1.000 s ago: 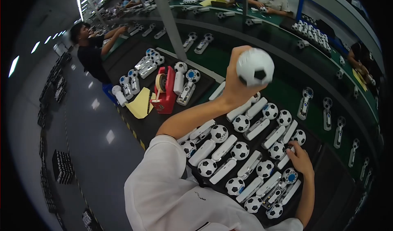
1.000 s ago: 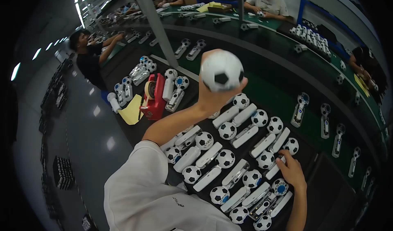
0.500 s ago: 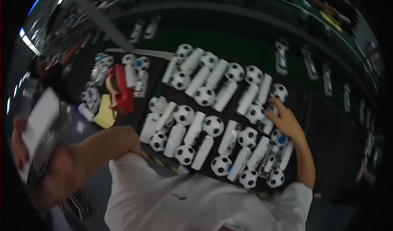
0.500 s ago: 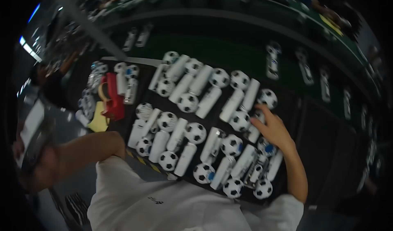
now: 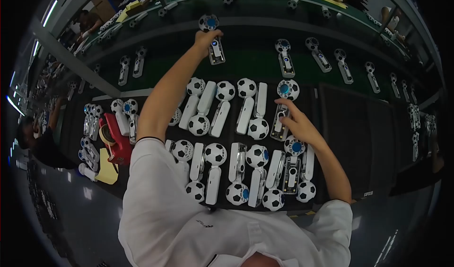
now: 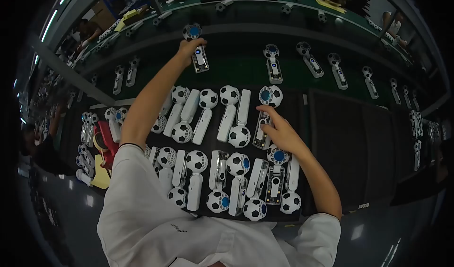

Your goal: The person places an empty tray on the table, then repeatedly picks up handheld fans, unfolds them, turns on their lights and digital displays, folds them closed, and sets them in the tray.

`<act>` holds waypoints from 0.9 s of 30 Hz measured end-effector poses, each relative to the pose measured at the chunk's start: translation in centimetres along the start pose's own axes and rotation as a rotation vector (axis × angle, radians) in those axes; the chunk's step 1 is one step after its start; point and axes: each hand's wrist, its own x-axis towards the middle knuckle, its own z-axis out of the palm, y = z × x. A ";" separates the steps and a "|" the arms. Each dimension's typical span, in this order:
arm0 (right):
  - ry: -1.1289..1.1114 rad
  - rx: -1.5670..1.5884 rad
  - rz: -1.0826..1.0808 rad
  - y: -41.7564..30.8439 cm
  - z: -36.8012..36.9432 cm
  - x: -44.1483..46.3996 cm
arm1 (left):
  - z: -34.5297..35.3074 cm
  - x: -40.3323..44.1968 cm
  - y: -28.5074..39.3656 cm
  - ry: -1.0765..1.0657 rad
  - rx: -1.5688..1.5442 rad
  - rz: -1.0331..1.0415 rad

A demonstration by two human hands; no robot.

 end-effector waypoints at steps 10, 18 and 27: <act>0.069 0.350 -0.188 1.1 -2.2 -0.2 | 1.2 1.8 -6.1 0.501 1.215 0.248; 0.228 0.663 0.084 2.9 -3.7 0.1 | 8.7 -14.1 -0.3 -1.223 1.367 0.869; -0.108 1.524 -0.197 5.7 -6.1 -4.7 | 11.1 -14.6 -2.0 -1.153 1.363 1.341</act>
